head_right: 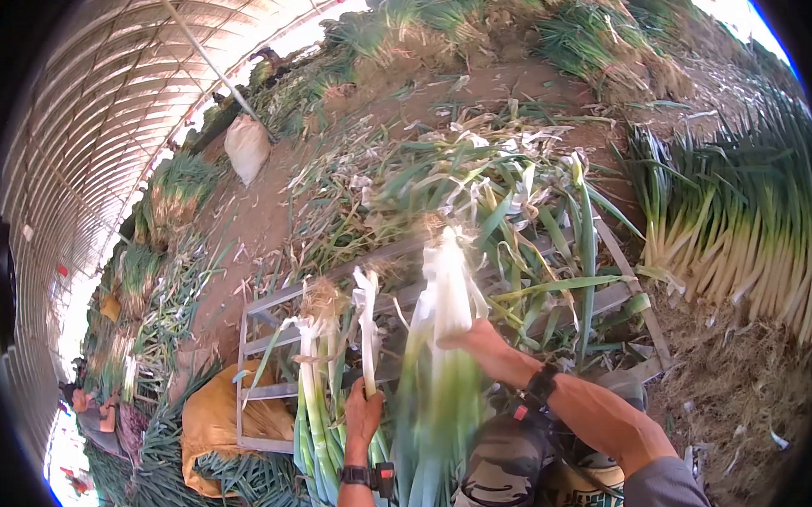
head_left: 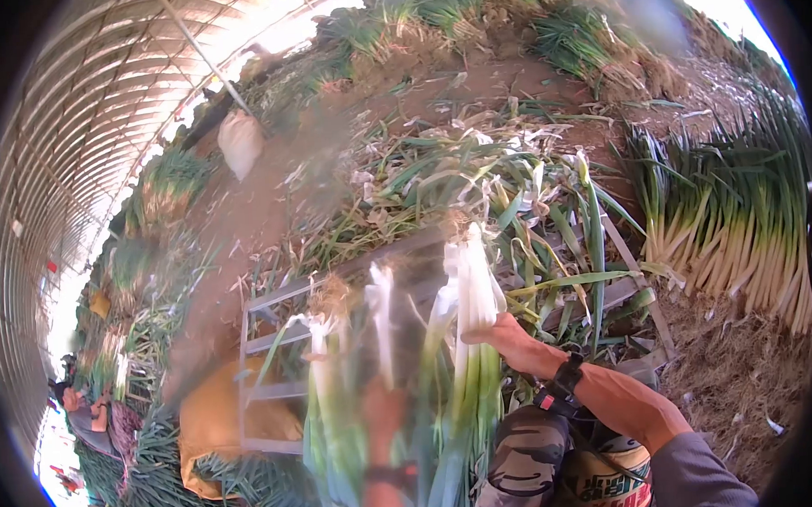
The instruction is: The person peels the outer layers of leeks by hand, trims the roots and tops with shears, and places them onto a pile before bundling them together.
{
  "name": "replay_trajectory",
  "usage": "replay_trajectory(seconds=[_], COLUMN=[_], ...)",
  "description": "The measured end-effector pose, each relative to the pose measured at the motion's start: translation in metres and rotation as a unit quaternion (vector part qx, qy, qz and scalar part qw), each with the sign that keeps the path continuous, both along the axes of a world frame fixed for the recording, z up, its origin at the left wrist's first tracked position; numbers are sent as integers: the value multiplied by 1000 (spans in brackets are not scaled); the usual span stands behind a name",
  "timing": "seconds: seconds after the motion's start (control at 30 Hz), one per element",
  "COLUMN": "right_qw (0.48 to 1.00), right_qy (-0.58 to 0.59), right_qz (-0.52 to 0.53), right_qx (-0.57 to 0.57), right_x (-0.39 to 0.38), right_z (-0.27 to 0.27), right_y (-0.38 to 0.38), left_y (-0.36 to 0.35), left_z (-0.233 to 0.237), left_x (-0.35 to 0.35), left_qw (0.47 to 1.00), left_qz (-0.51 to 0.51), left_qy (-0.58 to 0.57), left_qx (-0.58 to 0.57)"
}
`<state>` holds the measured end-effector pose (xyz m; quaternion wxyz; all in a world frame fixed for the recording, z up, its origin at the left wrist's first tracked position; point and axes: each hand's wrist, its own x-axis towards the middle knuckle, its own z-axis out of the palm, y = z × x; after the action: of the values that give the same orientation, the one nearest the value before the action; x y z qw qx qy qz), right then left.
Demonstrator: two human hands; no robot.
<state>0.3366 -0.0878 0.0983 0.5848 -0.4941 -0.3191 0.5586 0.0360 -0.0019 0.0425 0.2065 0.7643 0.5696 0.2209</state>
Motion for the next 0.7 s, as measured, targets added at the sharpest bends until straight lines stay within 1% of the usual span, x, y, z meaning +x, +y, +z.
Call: replay_trajectory(seconds=[0.13, 0.23, 0.27, 0.33, 0.37, 0.4, 0.43, 0.47, 0.5, 0.57, 0.6, 0.63, 0.7], right_qw=[999, 999, 999, 997, 995, 981, 958, 941, 921, 912, 932, 948, 963], right_qy=[-30, -25, -40, -66, -94, -171, -246, -290, -332, -360, -304, -247, -187], right_qz=[4, -17, -2, 32, 32, 43, 52, 63, 71, 89, 122, 155, 156], right_qx=[-29, -24, -29, -39, 23, 82, 140, 165, 190, 178, 154, 129, 117], right_x=[0, -3, 1, 8, 9, 13, 15, 16, 17, 14, 13, 12, 7], right_z=[16, 29, 25, -3, -32, -35, -37, -35, -32, -12, -12, -12, -9], right_y=[-4, -7, -8, -2, 4, 2, 0, -2, -4, -7, -3, 2, 8], left_y=[1, -14, -17, -28, -37, -46, -58, -67, -70, -68, -67, -71, -80], left_z=[6, 38, 35, 29, 40, 51, 67, 82, 92, 72, 61, 66, 83], left_x=[3, 36, 46, 63, 74, 85, 95, 102, 106, 107, 108, 112, 124], left_qw=[990, 975, 977, 978, 975, 970, 961, 949, 948, 959, 963, 974, 987], left_qz=[-25, -48, -61, -85, -102, -118, -133, -147, -151, -148, -146, -142, -135], left_qy=[-50, -59, -45, -16, -37, -57, -113, -168, -162, -164, -165, -138, -85], left_qx=[-130, -209, -201, -187, -195, -203, -213, -223, -228, -179, -154, -111, -22])
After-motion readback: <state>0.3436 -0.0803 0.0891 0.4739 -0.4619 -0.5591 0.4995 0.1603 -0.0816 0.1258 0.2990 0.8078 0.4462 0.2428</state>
